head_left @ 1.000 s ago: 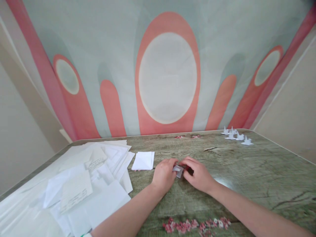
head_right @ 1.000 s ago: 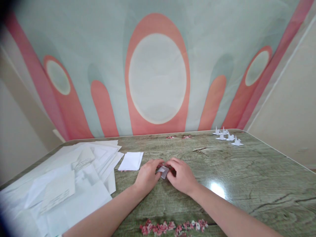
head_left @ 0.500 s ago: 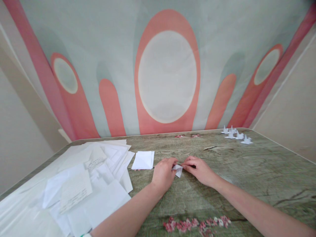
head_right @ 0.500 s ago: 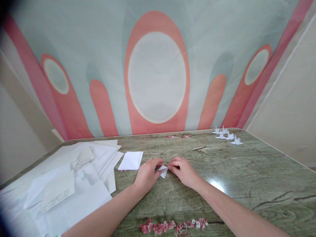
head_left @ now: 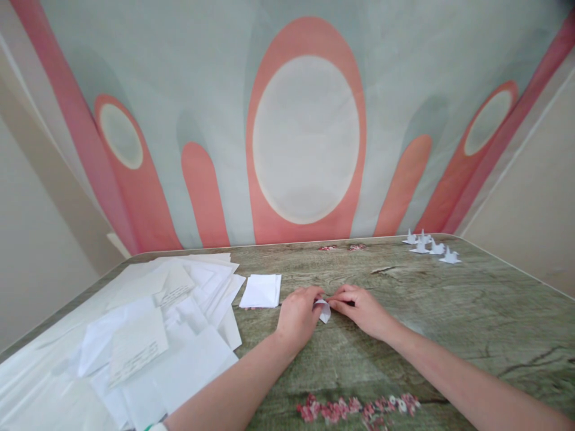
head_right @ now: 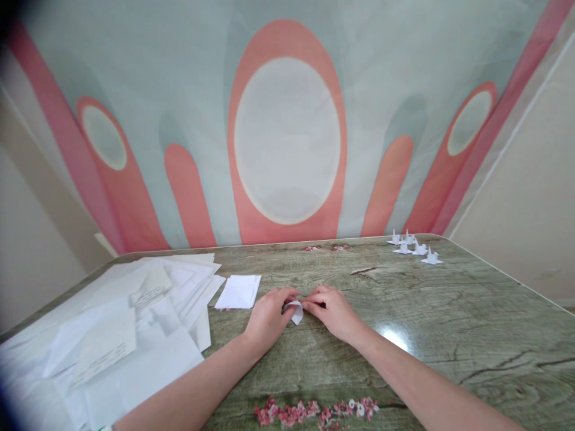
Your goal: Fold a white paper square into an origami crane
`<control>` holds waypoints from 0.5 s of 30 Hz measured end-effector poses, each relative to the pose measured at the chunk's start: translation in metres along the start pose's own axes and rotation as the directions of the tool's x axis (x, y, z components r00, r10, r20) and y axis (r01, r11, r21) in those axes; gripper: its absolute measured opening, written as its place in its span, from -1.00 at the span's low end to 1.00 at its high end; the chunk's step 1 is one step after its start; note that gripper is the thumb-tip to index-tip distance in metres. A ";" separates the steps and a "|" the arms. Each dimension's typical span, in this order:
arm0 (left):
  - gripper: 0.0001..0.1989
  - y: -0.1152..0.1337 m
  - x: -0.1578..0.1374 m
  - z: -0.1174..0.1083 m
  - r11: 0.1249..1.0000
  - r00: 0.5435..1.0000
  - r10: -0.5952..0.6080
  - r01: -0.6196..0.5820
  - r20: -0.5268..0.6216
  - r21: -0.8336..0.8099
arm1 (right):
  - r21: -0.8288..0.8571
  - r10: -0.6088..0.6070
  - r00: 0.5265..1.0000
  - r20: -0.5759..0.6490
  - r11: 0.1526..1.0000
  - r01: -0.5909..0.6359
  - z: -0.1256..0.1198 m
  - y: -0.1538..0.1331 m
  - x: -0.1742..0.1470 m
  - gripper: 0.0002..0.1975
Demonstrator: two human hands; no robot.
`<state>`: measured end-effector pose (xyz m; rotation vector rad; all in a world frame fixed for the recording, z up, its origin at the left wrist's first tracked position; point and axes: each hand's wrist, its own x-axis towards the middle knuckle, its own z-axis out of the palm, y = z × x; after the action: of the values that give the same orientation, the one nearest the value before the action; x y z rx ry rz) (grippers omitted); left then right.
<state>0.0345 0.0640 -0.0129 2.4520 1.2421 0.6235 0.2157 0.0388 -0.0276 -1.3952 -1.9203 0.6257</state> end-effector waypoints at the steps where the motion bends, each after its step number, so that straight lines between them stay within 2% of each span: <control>1: -0.73 0.000 0.000 0.000 1.000 1.000 -0.001 0.001 0.001 -0.001 | -0.010 0.004 1.000 -0.002 1.000 -0.004 0.000 0.000 0.000 -0.81; 6: -0.72 0.000 0.001 -0.001 1.000 1.000 -0.006 0.006 0.020 -0.017 | -0.042 0.032 0.999 -0.010 0.999 -0.032 0.003 0.000 0.002 -0.83; 15: -0.72 0.001 0.000 -0.001 0.999 1.000 0.008 -0.008 -0.003 -0.037 | -0.109 0.055 0.994 -0.092 0.992 -0.065 0.009 -0.002 0.003 -0.85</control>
<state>0.0348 0.0641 -0.0115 2.4273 1.2119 0.6467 0.2070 0.0413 -0.0320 -1.5304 -1.8736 0.4822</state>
